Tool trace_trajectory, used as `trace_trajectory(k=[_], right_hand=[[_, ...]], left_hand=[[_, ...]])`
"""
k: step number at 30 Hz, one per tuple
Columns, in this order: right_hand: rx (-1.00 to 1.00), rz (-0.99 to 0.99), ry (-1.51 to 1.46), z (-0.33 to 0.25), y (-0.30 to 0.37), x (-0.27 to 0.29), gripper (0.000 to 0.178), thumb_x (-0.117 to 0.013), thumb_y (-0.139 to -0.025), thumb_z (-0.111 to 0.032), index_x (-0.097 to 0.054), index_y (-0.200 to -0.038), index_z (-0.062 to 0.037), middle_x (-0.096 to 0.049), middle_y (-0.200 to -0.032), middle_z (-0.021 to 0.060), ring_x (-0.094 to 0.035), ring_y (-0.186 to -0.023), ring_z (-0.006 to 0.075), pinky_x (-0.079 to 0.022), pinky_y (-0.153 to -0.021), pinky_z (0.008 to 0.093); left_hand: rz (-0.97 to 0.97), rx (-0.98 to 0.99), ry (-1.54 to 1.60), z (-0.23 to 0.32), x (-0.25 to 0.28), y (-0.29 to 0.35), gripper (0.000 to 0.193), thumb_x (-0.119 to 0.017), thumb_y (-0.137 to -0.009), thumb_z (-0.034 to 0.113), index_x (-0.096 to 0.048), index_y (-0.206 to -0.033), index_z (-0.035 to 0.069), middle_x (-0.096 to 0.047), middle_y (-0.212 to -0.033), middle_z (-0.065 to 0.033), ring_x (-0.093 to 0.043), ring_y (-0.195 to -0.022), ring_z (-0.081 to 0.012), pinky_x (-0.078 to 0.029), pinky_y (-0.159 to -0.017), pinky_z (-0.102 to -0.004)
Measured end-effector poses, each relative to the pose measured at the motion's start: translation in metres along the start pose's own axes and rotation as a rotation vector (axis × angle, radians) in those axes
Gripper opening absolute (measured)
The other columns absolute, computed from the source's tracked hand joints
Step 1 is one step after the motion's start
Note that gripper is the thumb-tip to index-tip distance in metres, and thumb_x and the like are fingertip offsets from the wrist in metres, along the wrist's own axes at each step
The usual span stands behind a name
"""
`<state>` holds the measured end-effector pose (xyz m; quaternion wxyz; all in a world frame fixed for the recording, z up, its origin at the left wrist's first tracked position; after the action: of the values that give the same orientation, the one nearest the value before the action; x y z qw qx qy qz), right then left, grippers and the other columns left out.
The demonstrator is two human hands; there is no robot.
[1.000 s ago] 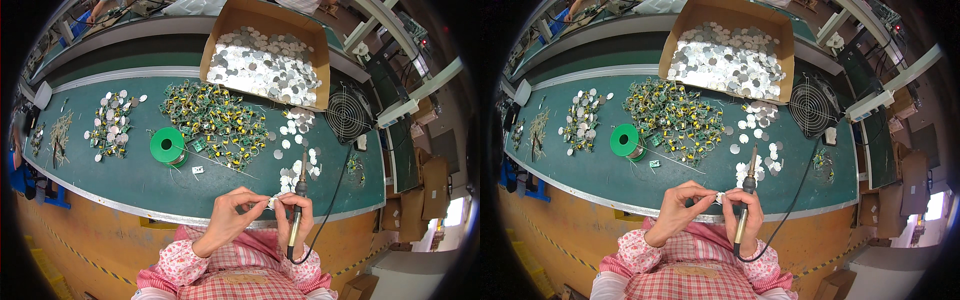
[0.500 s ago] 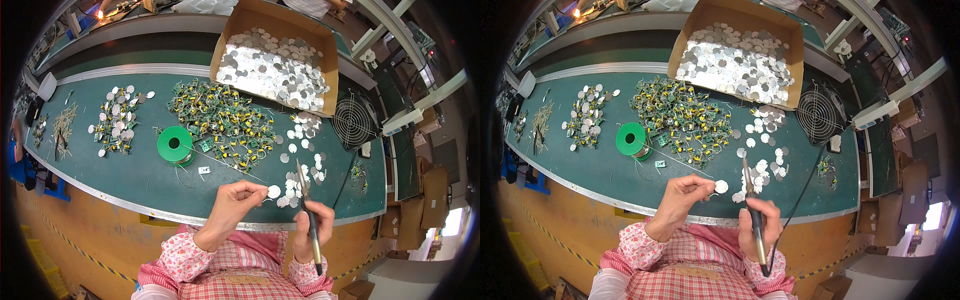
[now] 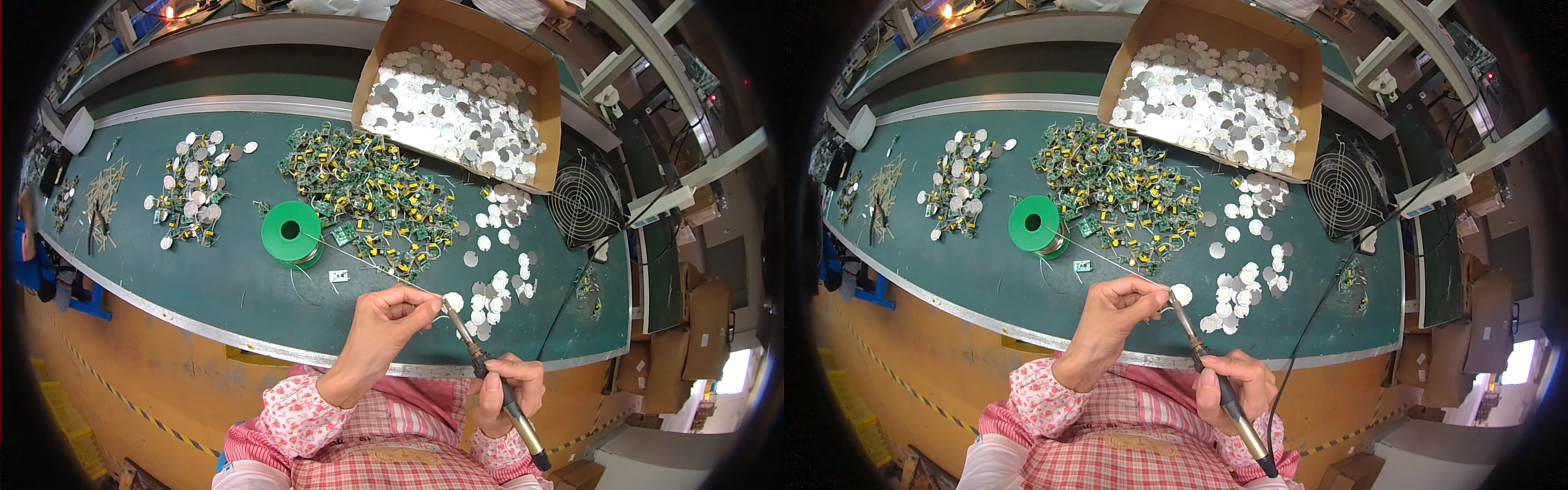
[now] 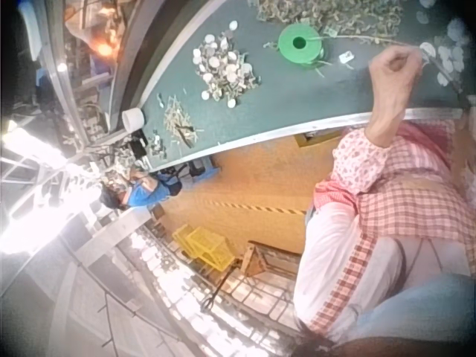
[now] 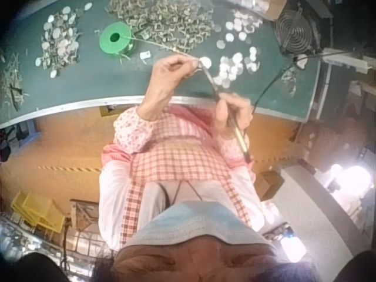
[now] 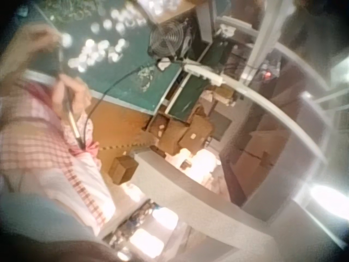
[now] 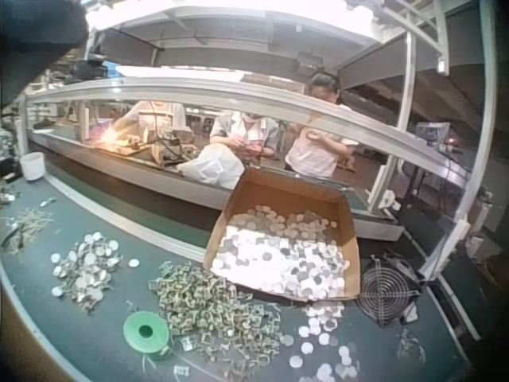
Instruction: The person solders wiring onto small circular LED components at an assembly line using a soldering iron.
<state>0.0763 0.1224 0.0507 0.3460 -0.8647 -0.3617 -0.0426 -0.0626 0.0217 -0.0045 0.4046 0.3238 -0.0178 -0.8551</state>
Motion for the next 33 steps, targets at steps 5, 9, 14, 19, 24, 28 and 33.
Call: trace_trajectory(k=[5, 9, 14, 19, 24, 28, 33], right_hand=[[-0.025, -0.03, 0.035, -0.001, -0.002, 0.0, 0.013, -0.062, -0.079, -0.009, -0.056, -0.086, 0.0002, -0.054, -0.049, 0.002, -0.051, -0.039, 0.0116, -0.038, -0.04, 0.0228], [0.024, -0.061, 0.065, -0.002, -0.001, 0.0, 0.013, -0.06, -0.08, -0.008, -0.055, -0.088, 0.0005, -0.055, -0.05, 0.0028, -0.051, -0.04, 0.0118, -0.038, -0.04, 0.0234], [-0.104, 0.024, -0.082, -0.002, 0.006, -0.001, 0.018, -0.059, -0.084, -0.011, -0.051, -0.092, 0.0022, -0.057, -0.061, 0.0076, -0.051, -0.041, 0.0119, -0.042, -0.04, 0.0258], [-0.281, 0.108, 0.007, 0.011, 0.0, -0.008, 0.019, -0.056, -0.089, -0.007, -0.053, -0.107, 0.0002, -0.062, -0.083, 0.0121, -0.062, -0.065, 0.014, -0.05, -0.06, 0.0247], [-0.353, 0.05, -0.137, 0.025, -0.001, -0.029, 0.03, -0.064, -0.083, 0.004, -0.051, -0.109, -0.0017, -0.065, -0.097, 0.0129, -0.062, -0.083, 0.0125, -0.05, -0.073, 0.0241], [-0.466, 0.084, -0.301, 0.029, -0.001, -0.025, 0.025, -0.063, -0.085, 0.003, -0.05, -0.105, -0.002, -0.065, -0.1, 0.0145, -0.063, -0.084, 0.012, -0.051, -0.074, 0.0238], [-0.385, -0.076, -0.233, 0.025, -0.009, -0.019, 0.022, -0.061, -0.085, 0.004, -0.051, -0.104, -0.002, -0.067, -0.098, 0.015, -0.063, -0.086, 0.0113, -0.05, -0.072, 0.0217]], left_hand=[[-0.023, -0.008, 0.014, 0.0, -0.002, 0.001, 0.011, -0.067, -0.085, 0.009, -0.068, -0.093, 0.001, -0.067, -0.084, -0.0041, -0.058, -0.074, -0.0066, -0.045, -0.065, -0.0216], [-0.026, 0.014, 0.031, 0.001, 0.0, 0.002, 0.011, -0.067, -0.085, 0.01, -0.068, -0.093, 0.001, -0.067, -0.083, -0.0035, -0.058, -0.074, -0.0072, -0.045, -0.066, -0.0222], [-0.017, 0.03, 0.039, 0.004, 0.0, 0.005, 0.014, -0.066, -0.085, 0.008, -0.067, -0.095, -0.002, -0.065, -0.081, -0.0031, -0.056, -0.071, -0.0064, -0.045, -0.066, -0.0202], [-0.01, 0.049, 0.009, 0.002, 0.001, 0.007, 0.012, -0.067, -0.085, 0.011, -0.069, -0.092, 0.002, -0.066, -0.082, -0.0027, -0.057, -0.072, -0.0073, -0.044, -0.065, -0.0227], [-0.066, 0.101, -0.013, -0.01, -0.01, 0.017, 0.014, -0.065, -0.087, 0.009, -0.065, -0.097, -0.001, -0.066, -0.086, -0.004, -0.059, -0.076, -0.0084, -0.047, -0.068, -0.0224], [-0.238, 0.227, -0.116, -0.004, -0.016, 0.021, 0.014, -0.063, -0.088, 0.008, -0.06, -0.097, -0.002, -0.064, -0.089, -0.0038, -0.06, -0.081, -0.0093, -0.05, -0.074, -0.023], [-0.434, 0.241, -0.27, -0.01, -0.008, 0.015, 0.011, -0.063, -0.088, 0.007, -0.059, -0.093, -0.002, -0.063, -0.088, -0.0028, -0.059, -0.082, -0.0082, -0.049, -0.074, -0.0233]])
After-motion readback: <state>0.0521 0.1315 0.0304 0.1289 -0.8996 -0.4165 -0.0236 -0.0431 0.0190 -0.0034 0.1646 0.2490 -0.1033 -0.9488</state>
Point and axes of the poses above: each hand's wrist, its own y-axis away from the middle knuckle, its own x-axis out of the back of the hand, z = x × y, the point moved 3 cm from there along -y, towards the middle knuckle
